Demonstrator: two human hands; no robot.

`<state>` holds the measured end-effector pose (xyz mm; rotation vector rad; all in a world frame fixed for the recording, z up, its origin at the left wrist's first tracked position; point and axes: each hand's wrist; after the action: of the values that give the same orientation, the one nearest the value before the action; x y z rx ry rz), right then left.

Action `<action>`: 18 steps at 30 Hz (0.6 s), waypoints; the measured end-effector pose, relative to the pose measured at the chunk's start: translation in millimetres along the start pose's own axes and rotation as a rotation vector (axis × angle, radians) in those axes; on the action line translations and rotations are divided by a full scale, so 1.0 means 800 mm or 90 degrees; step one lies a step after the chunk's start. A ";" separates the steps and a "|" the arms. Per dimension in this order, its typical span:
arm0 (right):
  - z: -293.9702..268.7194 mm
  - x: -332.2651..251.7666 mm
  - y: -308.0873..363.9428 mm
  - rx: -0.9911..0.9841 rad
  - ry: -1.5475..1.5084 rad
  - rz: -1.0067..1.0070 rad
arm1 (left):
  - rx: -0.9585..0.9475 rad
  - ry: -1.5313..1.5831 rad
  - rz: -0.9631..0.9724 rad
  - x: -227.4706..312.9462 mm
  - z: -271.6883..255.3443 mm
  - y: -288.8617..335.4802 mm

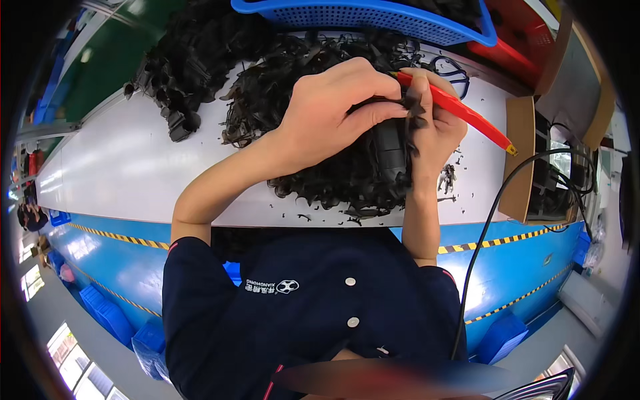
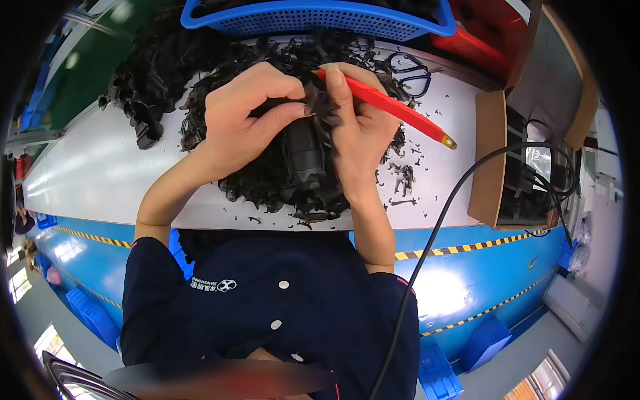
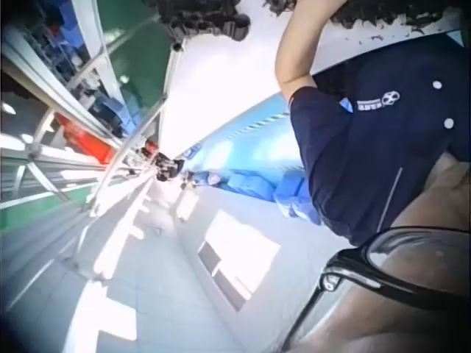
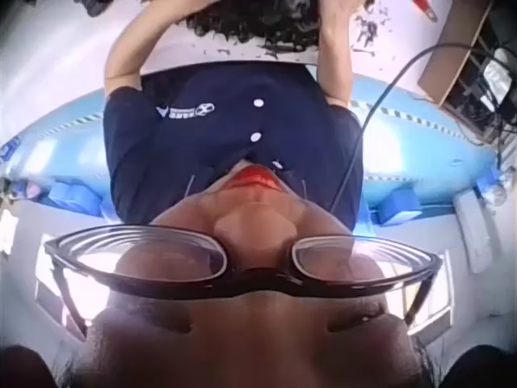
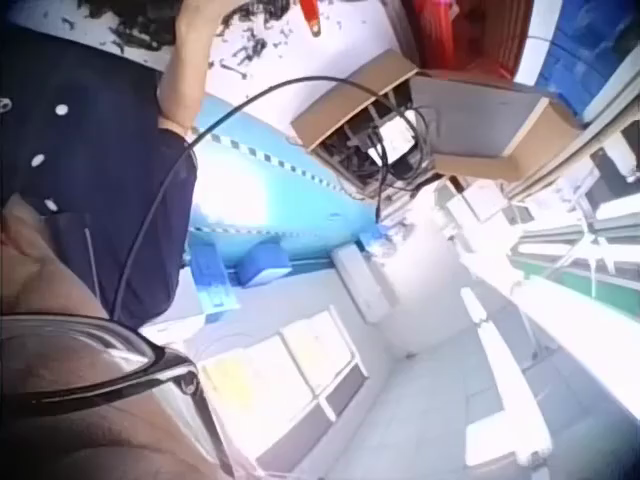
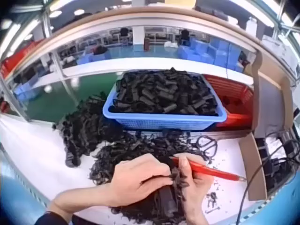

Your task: The person assembles small black plastic components using a specialized red precision tool at an assembly bench.

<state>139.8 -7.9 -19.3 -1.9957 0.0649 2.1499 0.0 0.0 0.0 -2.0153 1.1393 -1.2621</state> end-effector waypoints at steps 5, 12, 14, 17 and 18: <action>0.000 -0.013 0.001 0.066 -0.023 -0.077 | 0.207 0.175 -0.148 0.009 -0.024 0.002; 0.004 -0.037 -0.003 -0.074 -0.121 0.019 | 0.163 0.655 -0.239 -0.032 -0.059 0.024; 0.007 -0.046 -0.004 -0.102 -0.079 0.046 | 0.186 0.531 -0.308 -0.005 -0.054 0.008; 0.013 -0.063 -0.006 -0.014 -0.042 0.198 | 0.246 -0.023 -0.096 -0.018 -0.051 0.012; 0.011 -0.062 -0.010 -0.017 -0.082 0.191 | 0.209 0.075 -0.205 -0.004 -0.060 0.009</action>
<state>135.4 -4.5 31.8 -1.9622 0.3372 2.4682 -46.3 -0.1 14.7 -1.9412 0.6154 -1.6257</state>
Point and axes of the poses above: each hand's wrist, its own y-axis away from the middle knuckle, its own z-axis out of the palm, x = y × z, and after that the axes turned 12 degrees about z, right-handed
